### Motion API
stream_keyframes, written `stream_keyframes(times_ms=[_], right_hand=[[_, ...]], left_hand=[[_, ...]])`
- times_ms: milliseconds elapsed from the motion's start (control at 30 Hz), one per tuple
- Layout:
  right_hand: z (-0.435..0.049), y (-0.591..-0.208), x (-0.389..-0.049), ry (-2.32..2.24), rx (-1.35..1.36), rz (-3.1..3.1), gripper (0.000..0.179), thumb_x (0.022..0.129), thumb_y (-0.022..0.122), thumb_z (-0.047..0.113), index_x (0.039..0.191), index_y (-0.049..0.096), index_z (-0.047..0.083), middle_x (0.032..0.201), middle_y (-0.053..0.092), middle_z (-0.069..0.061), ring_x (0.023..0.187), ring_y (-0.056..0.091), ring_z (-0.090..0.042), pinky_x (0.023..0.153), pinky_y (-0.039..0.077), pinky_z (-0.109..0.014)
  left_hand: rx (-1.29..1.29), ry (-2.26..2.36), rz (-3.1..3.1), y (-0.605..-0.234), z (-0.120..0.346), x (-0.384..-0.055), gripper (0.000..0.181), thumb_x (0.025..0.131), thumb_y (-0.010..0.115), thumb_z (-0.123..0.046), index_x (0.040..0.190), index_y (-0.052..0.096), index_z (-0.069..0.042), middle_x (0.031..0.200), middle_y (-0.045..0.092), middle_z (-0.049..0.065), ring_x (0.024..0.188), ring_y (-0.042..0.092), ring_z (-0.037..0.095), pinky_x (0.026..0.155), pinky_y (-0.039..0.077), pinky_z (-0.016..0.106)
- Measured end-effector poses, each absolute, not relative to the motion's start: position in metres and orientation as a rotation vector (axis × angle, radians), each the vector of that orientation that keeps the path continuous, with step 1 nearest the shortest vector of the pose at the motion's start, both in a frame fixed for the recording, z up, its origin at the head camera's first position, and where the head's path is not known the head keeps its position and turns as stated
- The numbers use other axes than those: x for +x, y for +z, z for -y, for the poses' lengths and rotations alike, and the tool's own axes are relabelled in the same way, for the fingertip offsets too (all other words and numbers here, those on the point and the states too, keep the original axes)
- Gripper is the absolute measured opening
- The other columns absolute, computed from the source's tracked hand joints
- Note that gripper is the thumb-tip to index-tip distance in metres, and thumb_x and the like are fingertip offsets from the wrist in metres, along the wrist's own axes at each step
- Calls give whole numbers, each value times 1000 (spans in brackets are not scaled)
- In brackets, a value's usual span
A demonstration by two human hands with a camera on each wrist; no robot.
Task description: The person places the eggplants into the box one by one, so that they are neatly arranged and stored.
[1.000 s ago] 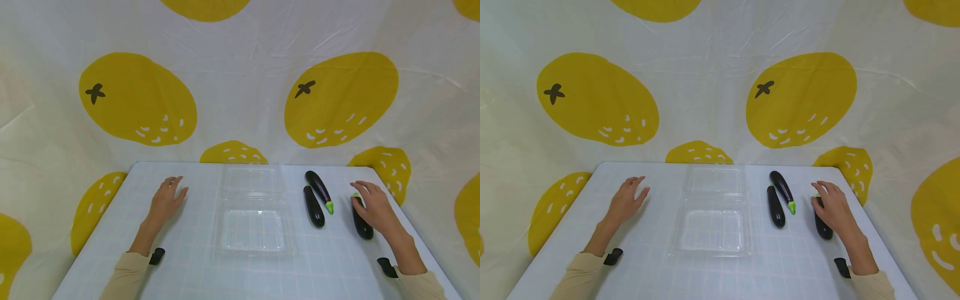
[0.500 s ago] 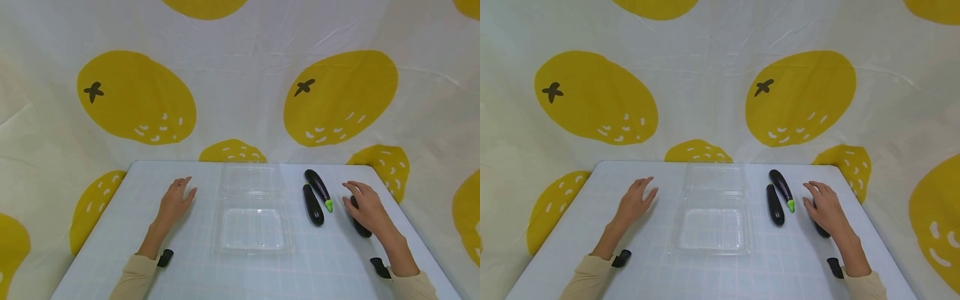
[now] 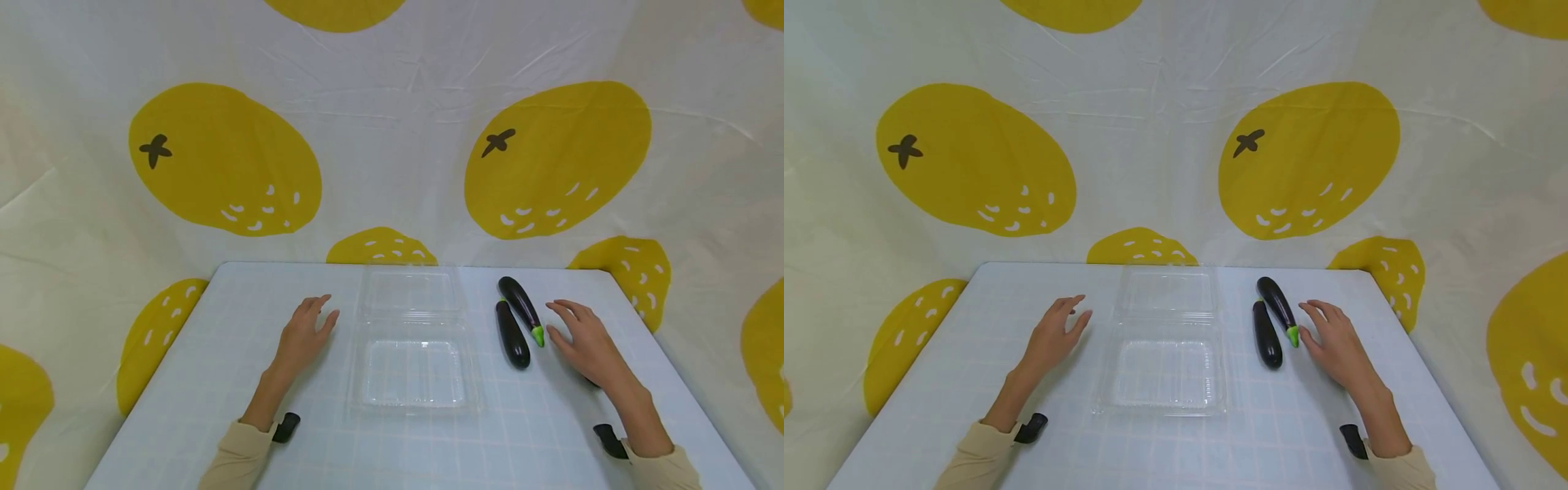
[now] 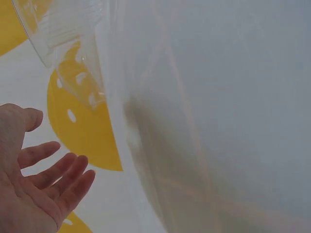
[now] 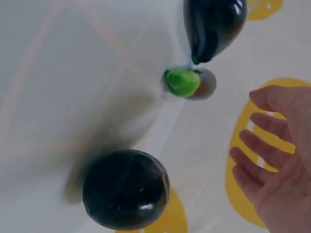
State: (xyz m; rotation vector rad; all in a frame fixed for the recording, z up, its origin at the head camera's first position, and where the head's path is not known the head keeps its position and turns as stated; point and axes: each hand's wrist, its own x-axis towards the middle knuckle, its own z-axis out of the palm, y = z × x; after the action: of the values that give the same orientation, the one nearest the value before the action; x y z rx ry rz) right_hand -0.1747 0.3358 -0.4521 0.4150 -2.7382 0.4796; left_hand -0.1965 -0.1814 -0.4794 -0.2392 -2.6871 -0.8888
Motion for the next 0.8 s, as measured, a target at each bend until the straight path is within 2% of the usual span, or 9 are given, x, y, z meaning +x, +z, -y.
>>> stream_keyframes(times_ms=[233, 467, 667, 800], right_hand=[[-329, -453, -175, 506, 432, 2761, 50, 92, 74, 6, 138, 56, -2, 139, 50, -29, 128, 43, -49, 102, 37, -70], [-321, -456, -173, 518, 449, 2735, 47, 92, 76, 8, 135, 59, -1, 136, 54, -27, 124, 48, -47, 100, 41, -68], [-314, -462, -174, 500, 549, 2636, 47, 87, 80, 5, 130, 62, -2, 128, 59, -25, 116, 55, -45, 95, 46, -64], [-309, -464, -172, 537, 545, 2666, 47, 90, 78, 9, 133, 61, -2, 131, 58, -26, 118, 55, -46, 95, 47, -64]], left_hand=[[-238, -978, 2678, -480, 169, -194, 44, 102, 67, -27, 138, 62, -2, 130, 61, 18, 103, 64, 29, 87, 55, 48], [-317, -1118, 2598, -478, 158, -190, 38, 101, 68, -20, 132, 65, 1, 119, 65, 21, 85, 63, 22, 72, 55, 35], [-337, -1205, 2581, -480, 149, -187, 35, 100, 70, -17, 128, 66, 2, 108, 66, 16, 82, 61, 18, 71, 55, 27], [-317, -1245, 2588, -480, 144, -184, 33, 99, 70, -16, 127, 67, 3, 104, 65, 11, 81, 60, 17, 71, 54, 27]])
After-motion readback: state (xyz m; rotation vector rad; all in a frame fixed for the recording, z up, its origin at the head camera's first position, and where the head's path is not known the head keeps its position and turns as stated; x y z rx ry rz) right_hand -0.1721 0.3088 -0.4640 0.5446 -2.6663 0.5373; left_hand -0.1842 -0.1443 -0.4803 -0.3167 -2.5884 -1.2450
